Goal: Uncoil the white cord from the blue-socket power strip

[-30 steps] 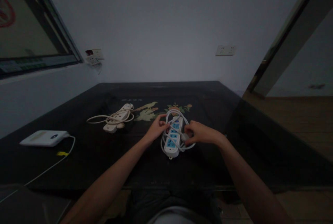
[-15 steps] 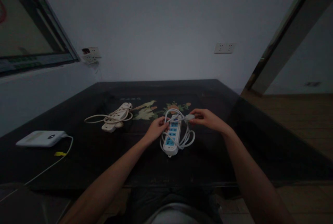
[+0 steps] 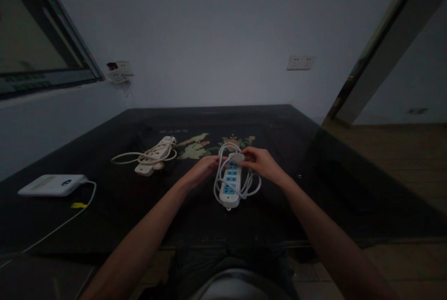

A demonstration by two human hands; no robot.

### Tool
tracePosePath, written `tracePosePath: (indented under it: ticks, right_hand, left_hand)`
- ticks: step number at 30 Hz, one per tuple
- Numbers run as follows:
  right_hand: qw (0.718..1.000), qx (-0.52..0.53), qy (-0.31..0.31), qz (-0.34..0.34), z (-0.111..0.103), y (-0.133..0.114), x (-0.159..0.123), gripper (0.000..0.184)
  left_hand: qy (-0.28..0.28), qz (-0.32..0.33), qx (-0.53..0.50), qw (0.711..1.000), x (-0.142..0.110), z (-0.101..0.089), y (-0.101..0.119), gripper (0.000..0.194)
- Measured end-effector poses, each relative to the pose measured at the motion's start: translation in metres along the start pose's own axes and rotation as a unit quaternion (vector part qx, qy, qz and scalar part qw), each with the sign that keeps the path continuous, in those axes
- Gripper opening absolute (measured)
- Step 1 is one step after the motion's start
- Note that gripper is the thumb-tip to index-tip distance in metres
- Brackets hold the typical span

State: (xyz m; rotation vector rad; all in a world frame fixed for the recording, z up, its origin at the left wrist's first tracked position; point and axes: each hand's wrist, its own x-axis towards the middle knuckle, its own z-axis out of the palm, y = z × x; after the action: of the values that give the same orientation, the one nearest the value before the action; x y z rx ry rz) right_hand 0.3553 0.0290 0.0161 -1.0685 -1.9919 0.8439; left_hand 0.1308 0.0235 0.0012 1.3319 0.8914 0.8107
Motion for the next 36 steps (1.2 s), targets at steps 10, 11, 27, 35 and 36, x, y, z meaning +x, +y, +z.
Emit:
tracePosePath:
  ticks: [10,11,27,35,36]
  right_hand:
    - [0.969,-0.237,-0.001,-0.067,0.025,-0.012,-0.004,0.022]
    - [0.968,-0.242,0.003,-0.069,0.027,-0.010,-0.004,0.023]
    - [0.984,-0.140,-0.031,-0.104,0.031,-0.004,-0.006,0.041]
    - [0.986,-0.141,-0.015,-0.086,0.026,0.002,-0.005,0.038]
    - [0.988,-0.133,-0.005,-0.082,0.023,0.003,-0.004,0.036]
  left_hand:
    - [0.001,-0.013,-0.041,0.999,0.002,-0.005,-0.006,0.033]
    - [-0.002,-0.006,-0.038,0.999,0.002,-0.006,-0.007,0.035]
    - [-0.009,0.189,0.333,0.924,0.007,-0.021,-0.011,0.038]
    - [0.135,0.191,0.467,0.853,0.008,-0.033,-0.010,0.010]
    - [0.149,0.195,0.456,0.855,0.009,-0.036,-0.010,0.013]
